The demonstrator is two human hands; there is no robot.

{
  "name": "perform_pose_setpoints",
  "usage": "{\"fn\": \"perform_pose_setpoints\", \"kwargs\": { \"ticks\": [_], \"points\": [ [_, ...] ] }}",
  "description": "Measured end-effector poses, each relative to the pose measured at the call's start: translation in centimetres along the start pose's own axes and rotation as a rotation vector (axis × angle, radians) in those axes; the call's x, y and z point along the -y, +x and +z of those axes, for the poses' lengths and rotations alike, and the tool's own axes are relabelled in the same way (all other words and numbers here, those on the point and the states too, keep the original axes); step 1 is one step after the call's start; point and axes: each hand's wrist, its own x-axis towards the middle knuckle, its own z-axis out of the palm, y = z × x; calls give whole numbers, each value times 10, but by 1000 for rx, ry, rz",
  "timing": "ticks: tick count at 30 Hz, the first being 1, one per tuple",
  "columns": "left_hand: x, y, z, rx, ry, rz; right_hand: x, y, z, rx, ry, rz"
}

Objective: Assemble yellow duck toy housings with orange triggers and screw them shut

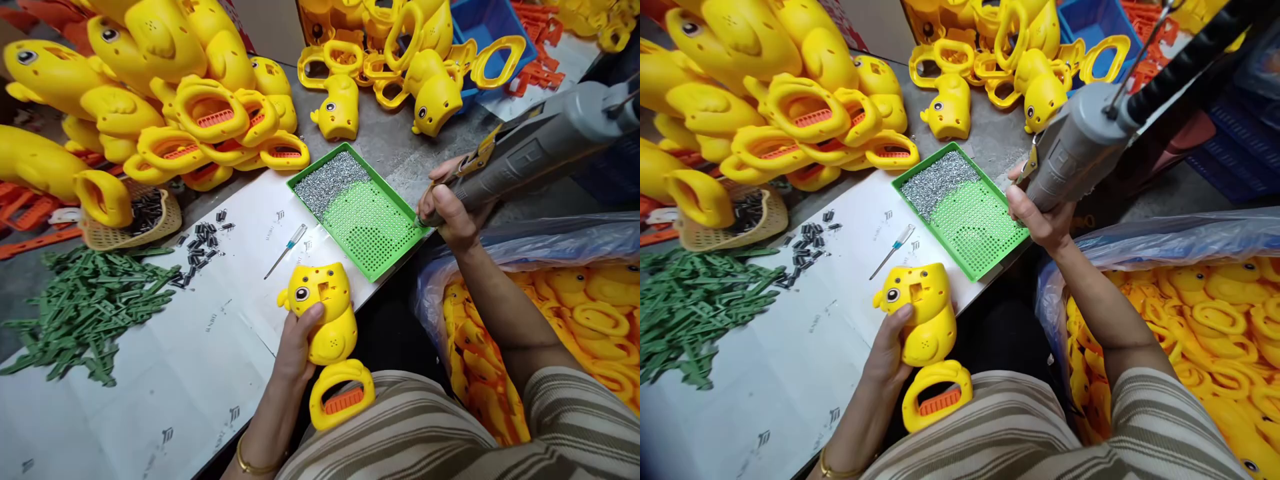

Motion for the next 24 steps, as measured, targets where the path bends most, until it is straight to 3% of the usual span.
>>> {"fn": "perform_pose_setpoints", "kwargs": {
  "ticks": [6, 16, 24],
  "points": [
    [1, -2, 12, -7, 24, 30, -4, -1, 0, -14, -56, -4],
    [1, -1, 17, -12, 24, 31, -7, -2, 2, -75, -7, -23],
    [7, 0, 14, -6, 5, 47, -1, -2, 2, 3, -42, -64]
  ]
}}
